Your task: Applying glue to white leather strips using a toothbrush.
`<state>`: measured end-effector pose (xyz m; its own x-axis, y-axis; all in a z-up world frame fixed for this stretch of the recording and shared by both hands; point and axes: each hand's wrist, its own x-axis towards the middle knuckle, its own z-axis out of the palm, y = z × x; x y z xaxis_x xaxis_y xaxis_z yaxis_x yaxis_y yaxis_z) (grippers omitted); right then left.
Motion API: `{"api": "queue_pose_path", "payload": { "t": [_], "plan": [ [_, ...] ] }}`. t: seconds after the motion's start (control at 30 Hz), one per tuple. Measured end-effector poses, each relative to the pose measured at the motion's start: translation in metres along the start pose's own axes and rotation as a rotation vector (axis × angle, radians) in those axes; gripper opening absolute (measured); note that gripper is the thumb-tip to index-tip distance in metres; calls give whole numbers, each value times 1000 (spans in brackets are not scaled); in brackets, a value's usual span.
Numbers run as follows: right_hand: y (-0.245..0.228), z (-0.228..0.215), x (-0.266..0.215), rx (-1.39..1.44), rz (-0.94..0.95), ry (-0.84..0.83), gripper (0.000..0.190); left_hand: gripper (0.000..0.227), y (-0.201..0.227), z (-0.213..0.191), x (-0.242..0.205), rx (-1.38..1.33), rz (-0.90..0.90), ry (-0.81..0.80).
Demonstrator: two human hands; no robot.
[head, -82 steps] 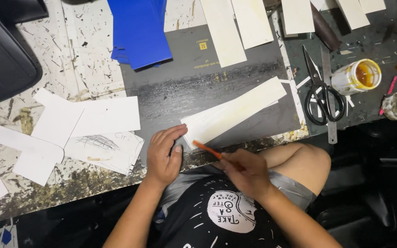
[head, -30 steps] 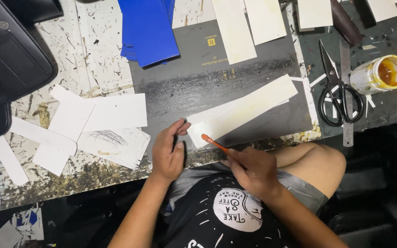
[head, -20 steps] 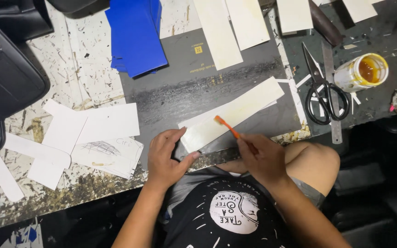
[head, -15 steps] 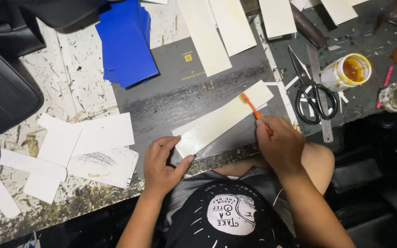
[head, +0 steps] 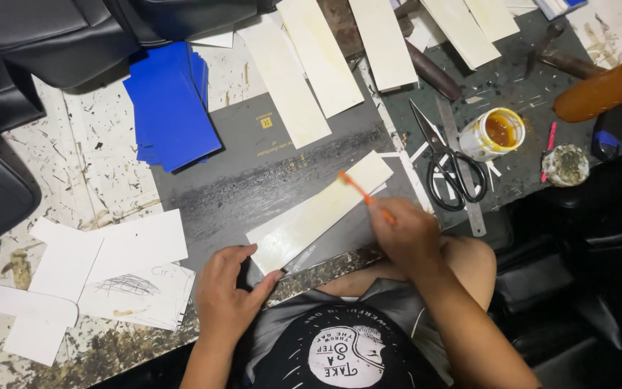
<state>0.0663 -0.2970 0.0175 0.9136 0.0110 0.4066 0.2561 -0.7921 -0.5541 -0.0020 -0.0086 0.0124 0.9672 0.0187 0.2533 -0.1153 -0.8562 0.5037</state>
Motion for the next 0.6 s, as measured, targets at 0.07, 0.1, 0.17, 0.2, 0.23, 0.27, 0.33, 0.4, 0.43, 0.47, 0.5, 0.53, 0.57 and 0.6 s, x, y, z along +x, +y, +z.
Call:
{"api": "queue_pose_path", "payload": {
  "t": [0.07, 0.1, 0.17, 0.2, 0.23, 0.27, 0.33, 0.4, 0.43, 0.47, 0.5, 0.53, 0.57, 0.6],
  "plan": [
    [23, -4, 8, 9, 96, 27, 10, 58, 5, -5, 2, 2, -35, -34],
    [35, -6, 12, 19, 195, 53, 14, 58, 8, -7, 3, 5, -70, -70],
    [43, -11, 14, 42, 193, 89, 15, 57, 8, -6, 3, 23, -94, -81],
    [48, -14, 16, 65, 193, 120, 17, 57, 8, -5, 3, 42, -121, -95],
    [47, -15, 12, 66, 193, 123, 17, 57, 10, -7, 6, 42, -118, -95],
    [45, -16, 8, 155, 200, 118, 14, 56, 12, -9, 7, 51, -133, -114],
    [48, -15, 3, 246, 213, 107, 13, 56, 14, -10, 7, 62, -151, -140],
    [56, -12, 2, 140, 205, 133, 13, 54, 14, -10, 10, 76, -156, -147],
    [56, -12, -2, 141, 207, 134, 13, 54, 15, -10, 11, 79, -155, -148],
    [56, -12, -5, 201, 275, 135, 15, 55, 15, -10, 11, 92, -183, -168],
    [56, -12, -8, 261, 344, 136, 17, 56, 16, -10, 11, 106, -211, -188],
    [54, -13, -8, 263, 347, 133, 17, 56, 15, -10, 10, 109, -213, -191],
    [52, -13, -9, 222, 334, 104, 16, 56, 15, -10, 10, 101, -206, -180],
    [50, -13, -9, 182, 321, 75, 16, 56, 15, -10, 9, 94, -200, -169]
  ]
}}
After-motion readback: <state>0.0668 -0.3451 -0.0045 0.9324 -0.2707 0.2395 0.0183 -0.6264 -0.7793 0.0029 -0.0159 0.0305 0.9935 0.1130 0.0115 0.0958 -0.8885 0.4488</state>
